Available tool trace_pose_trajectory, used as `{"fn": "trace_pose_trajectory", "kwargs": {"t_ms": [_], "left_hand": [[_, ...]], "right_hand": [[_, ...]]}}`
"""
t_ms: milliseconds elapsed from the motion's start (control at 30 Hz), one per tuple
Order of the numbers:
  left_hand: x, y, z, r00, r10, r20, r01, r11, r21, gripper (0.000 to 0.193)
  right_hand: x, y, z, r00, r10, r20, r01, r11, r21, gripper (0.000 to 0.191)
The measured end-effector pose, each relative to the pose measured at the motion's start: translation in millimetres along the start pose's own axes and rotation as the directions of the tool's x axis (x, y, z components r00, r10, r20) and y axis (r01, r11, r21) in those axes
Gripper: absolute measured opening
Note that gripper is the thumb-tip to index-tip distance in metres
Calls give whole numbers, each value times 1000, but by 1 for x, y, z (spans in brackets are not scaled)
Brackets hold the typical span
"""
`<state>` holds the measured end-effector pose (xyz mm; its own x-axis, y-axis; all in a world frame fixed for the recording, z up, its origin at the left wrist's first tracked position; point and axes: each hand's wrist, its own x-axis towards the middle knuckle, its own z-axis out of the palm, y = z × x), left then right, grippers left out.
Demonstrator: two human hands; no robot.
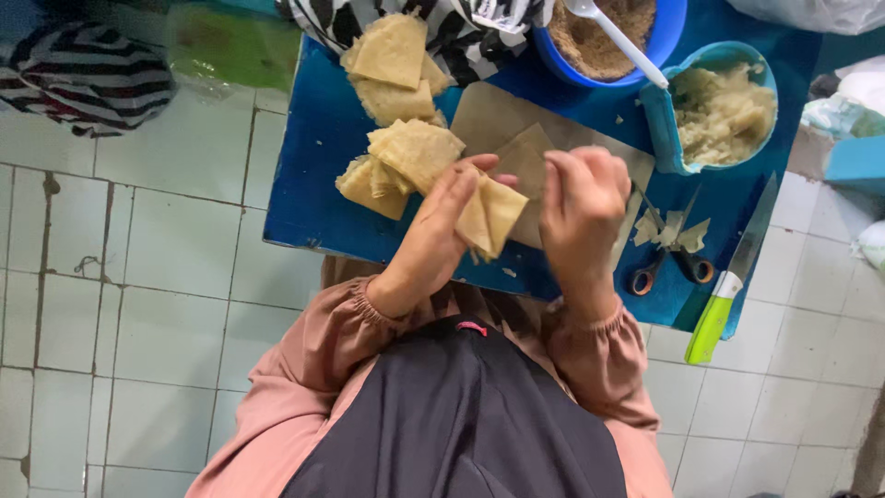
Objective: The person sits on the floor at a low blue table and cuts thin round dough sheets into smaller square pieces. They tear and separate stuck sheets by hand, cut a stack with scissors, slice sheets with a knife on a cutting board, and stack the cut squares beside the board.
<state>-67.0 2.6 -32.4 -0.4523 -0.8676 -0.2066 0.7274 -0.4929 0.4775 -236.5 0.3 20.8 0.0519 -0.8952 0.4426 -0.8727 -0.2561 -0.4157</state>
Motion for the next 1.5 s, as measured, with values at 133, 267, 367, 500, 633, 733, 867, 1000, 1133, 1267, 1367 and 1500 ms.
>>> {"fn": "trace_pose_trajectory", "kwargs": {"t_ms": [133, 267, 367, 500, 633, 733, 867, 1000, 1133, 1267, 1367, 1500], "left_hand": [[0, -2, 7, 1000, -13, -4, 13, 996, -83, 52], [-3, -5, 14, 998, 3, 67, 6, 992, -130, 55], [-2, -5, 14, 992, 44, 121, -47, 999, 15, 56], [2, -9, 7, 996, 43, 83, -48, 998, 50, 55], [7, -16, -2, 997, 36, 62, -35, 999, -16, 41], [7, -20, -7, 1000, 13, 21, -13, 1000, -22, 35], [8, -20, -9, 1000, -5, 5, 6, 989, -148, 34], [8, -21, -6, 1000, -17, 0, 17, 987, -159, 36], [8, -24, -8, 999, 34, -23, -34, 999, -4, 35], [11, -30, -19, 998, 59, -32, -59, 998, 3, 28], [15, -40, -23, 983, 103, -150, -110, 993, -36, 22], [12, -48, -24, 947, 256, -196, -266, 964, -25, 20]], "right_hand": [[-19, -27, -14, 996, 53, 73, -76, 933, 353, 16], [-28, -23, -8, 988, -27, 150, -30, 930, 367, 14], [-33, -7, -7, 901, 251, 354, -431, 615, 661, 6], [-35, 8, -6, 828, 278, 486, -502, -16, 865, 7], [-29, 10, -10, 771, 341, 538, -508, -181, 842, 8], [-27, 1, -8, 865, 438, 245, -428, 390, 815, 7], [-30, -15, -8, 987, 73, -144, -34, 966, 254, 12], [-33, -19, -2, 995, 50, 84, -76, 938, 337, 21], [-38, -1, 3, 948, 217, 231, -314, 742, 592, 6], [-46, 26, 10, 846, 330, 420, -510, 264, 819, 8], [-46, 38, 17, 740, 389, 549, -522, -182, 833, 10], [-37, 39, 9, 596, 563, 572, -377, -433, 819, 16]]}}
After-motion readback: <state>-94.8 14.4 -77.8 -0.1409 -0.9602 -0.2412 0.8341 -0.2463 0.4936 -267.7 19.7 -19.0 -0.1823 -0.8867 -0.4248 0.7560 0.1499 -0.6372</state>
